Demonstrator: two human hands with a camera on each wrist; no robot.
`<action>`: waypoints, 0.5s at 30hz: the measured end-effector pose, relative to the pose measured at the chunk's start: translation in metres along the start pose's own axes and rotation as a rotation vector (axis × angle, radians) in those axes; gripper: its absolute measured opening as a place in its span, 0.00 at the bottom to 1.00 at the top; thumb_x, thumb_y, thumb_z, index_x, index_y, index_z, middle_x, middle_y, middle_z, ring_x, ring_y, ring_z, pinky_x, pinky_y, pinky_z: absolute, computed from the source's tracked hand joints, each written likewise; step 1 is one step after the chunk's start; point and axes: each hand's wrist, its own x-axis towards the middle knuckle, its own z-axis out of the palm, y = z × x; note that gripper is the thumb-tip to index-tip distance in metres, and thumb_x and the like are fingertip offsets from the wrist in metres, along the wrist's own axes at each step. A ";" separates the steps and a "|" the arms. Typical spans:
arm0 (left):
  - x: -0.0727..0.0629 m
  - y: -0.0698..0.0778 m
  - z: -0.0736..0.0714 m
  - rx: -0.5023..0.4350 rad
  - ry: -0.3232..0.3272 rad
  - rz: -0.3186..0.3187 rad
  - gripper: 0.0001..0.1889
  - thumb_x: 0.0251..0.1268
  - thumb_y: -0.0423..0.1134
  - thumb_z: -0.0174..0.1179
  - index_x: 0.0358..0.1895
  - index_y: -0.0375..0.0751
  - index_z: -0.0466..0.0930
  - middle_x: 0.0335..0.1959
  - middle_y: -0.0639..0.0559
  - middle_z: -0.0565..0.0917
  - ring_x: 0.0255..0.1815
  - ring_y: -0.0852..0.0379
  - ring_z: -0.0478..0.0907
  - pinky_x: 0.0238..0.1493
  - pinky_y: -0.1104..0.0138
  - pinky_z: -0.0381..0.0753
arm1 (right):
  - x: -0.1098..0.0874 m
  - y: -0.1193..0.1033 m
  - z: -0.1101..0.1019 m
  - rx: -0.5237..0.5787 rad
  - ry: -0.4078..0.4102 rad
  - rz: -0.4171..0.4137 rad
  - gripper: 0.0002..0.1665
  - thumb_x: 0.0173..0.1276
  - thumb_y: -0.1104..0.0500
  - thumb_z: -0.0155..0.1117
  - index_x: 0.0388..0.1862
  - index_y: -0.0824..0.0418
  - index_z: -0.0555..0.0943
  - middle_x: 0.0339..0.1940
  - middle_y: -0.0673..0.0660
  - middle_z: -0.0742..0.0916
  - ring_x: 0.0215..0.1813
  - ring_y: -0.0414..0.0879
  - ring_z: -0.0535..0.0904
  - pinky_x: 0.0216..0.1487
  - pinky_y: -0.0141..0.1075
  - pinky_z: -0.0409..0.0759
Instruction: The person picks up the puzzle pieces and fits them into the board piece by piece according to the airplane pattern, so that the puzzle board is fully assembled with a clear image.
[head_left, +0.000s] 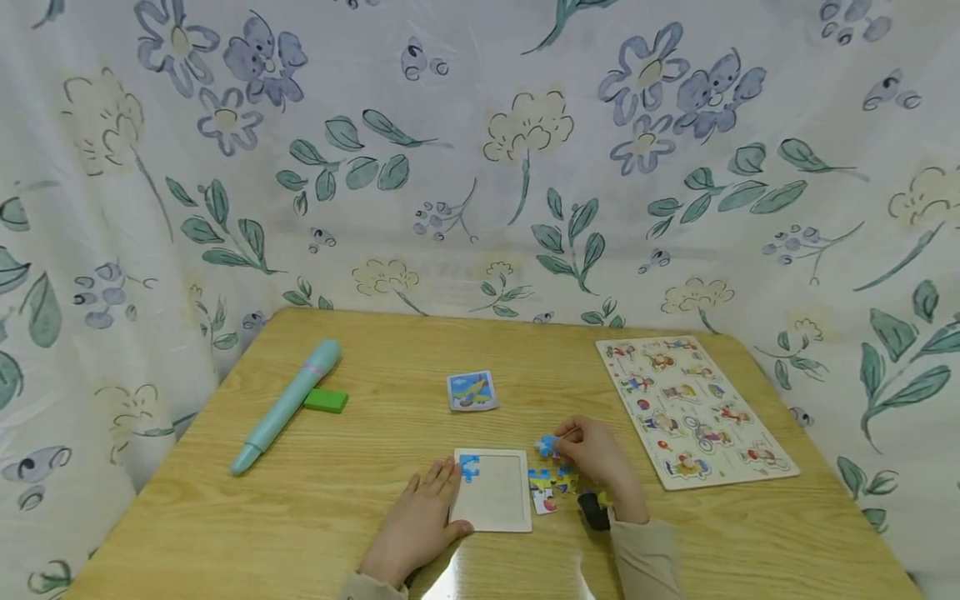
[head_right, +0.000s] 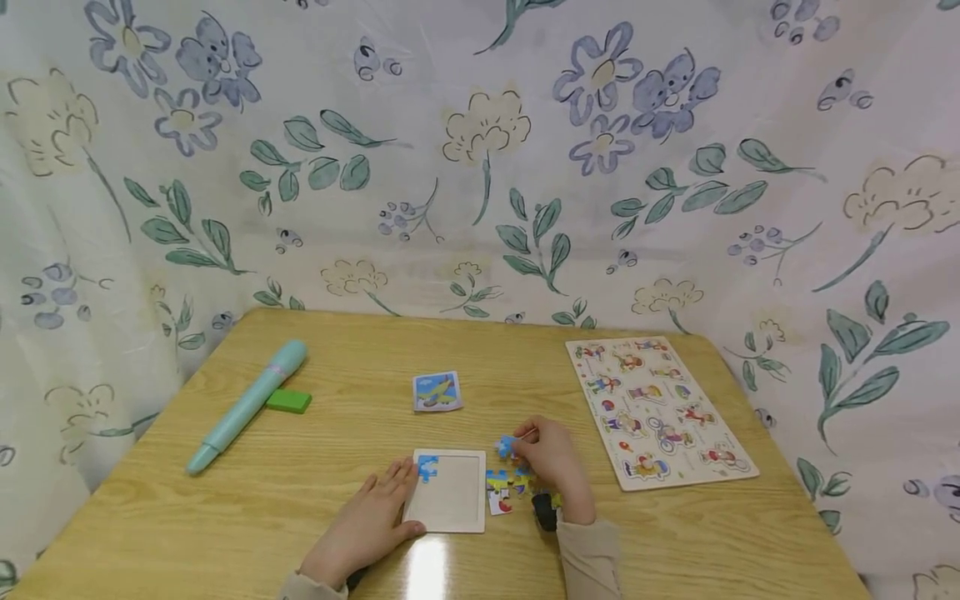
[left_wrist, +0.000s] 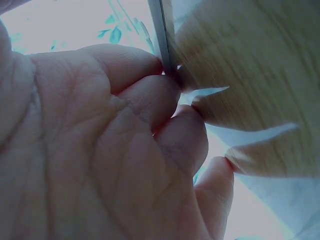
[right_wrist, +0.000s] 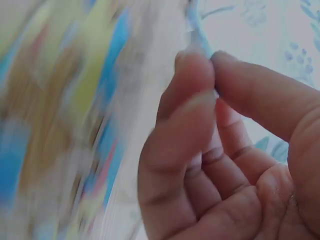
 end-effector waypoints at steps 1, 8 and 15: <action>0.000 0.000 0.000 0.002 -0.001 -0.001 0.43 0.59 0.56 0.61 0.70 0.29 0.62 0.74 0.35 0.62 0.74 0.36 0.60 0.71 0.40 0.62 | 0.001 -0.003 0.002 0.043 -0.032 -0.017 0.07 0.66 0.66 0.63 0.41 0.69 0.78 0.28 0.59 0.85 0.26 0.43 0.80 0.28 0.35 0.82; 0.003 0.001 0.000 0.003 -0.007 -0.008 0.43 0.60 0.56 0.61 0.70 0.29 0.62 0.74 0.35 0.62 0.74 0.37 0.60 0.72 0.41 0.61 | 0.007 -0.019 0.027 0.209 -0.225 -0.089 0.12 0.68 0.68 0.61 0.46 0.75 0.76 0.30 0.65 0.86 0.27 0.46 0.84 0.29 0.36 0.86; 0.001 0.001 0.000 -0.008 -0.008 -0.021 0.43 0.59 0.56 0.62 0.70 0.28 0.63 0.73 0.35 0.63 0.74 0.36 0.61 0.71 0.40 0.61 | 0.010 -0.023 0.049 0.167 -0.276 -0.120 0.10 0.66 0.67 0.63 0.43 0.72 0.78 0.27 0.63 0.87 0.23 0.44 0.82 0.25 0.35 0.84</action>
